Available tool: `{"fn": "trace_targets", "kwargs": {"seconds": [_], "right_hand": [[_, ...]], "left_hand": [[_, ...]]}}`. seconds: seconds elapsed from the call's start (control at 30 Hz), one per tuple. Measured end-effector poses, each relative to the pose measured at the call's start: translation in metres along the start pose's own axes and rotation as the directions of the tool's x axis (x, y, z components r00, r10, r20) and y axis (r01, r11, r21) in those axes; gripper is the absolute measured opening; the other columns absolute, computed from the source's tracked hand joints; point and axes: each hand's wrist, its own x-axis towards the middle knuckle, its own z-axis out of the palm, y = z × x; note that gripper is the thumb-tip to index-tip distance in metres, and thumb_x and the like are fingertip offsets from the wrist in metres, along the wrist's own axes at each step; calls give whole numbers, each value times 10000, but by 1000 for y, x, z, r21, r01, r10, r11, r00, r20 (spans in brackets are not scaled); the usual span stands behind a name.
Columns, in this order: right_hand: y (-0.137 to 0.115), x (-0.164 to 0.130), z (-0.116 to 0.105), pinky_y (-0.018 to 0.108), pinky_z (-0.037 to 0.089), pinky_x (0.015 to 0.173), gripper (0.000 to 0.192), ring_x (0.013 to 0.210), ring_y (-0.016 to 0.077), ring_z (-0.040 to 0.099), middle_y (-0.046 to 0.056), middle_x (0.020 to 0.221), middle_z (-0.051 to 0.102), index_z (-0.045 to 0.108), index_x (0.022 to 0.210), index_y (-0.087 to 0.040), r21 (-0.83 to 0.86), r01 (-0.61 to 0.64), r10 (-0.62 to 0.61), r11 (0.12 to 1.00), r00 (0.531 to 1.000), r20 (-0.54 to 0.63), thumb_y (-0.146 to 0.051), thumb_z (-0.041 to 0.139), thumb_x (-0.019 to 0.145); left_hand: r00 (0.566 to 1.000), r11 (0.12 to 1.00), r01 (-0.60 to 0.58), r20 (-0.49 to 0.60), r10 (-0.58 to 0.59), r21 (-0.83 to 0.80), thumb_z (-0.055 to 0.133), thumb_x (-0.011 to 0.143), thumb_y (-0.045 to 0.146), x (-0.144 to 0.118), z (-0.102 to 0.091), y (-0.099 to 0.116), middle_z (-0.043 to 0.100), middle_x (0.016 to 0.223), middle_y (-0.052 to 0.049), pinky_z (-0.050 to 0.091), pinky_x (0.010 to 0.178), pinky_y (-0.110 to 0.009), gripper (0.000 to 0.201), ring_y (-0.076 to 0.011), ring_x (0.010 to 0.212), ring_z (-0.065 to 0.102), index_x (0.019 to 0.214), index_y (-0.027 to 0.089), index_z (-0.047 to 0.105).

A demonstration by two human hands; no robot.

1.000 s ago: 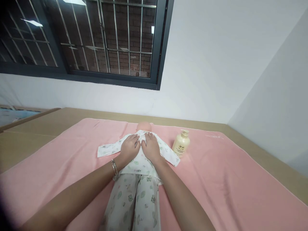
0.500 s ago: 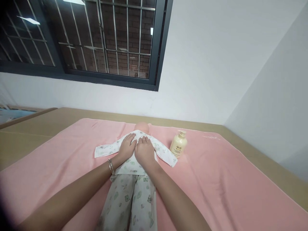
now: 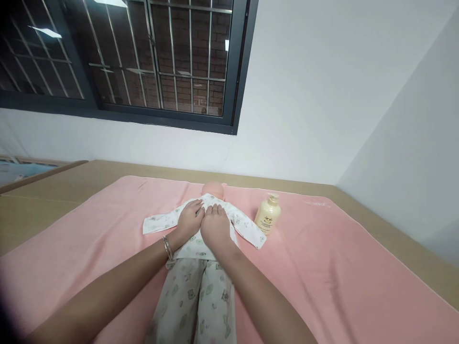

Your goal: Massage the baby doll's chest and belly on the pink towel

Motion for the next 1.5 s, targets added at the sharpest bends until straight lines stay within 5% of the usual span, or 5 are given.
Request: {"fn": "trace_targets", "kwargs": {"seconds": [0.13,0.43,1.5], "right_hand": [[8,6,2,412,257,1126,431,1325,282,416,213,1346,534,545,1291,-17,87,-25,27,996,999,-27,-156,362,926],[25,14,9,408,249,1132,476,1345,272,388,174,1423,470,497,1352,-51,259,-115,137,959,988,-67,-244,335,948],[22,12,11,430,227,1135,504,1384,290,326,172,1467,413,459,1394,-79,281,-176,195,943,980,-42,-287,351,948]], "left_hand": [[999,1000,6,-38,-5,14,461,854,187,-3,-2,3,713,1055,-96,479,1003,-399,244,-231,1059,624,867,170,704],[995,1000,5,-97,-3,26,469,846,176,-6,-2,6,702,1089,-81,470,1013,-389,248,-225,1079,609,962,182,689],[999,999,14,-32,-13,40,445,861,189,-4,-1,5,665,1205,-84,442,1058,-418,349,-240,1165,579,1144,162,647]]}}
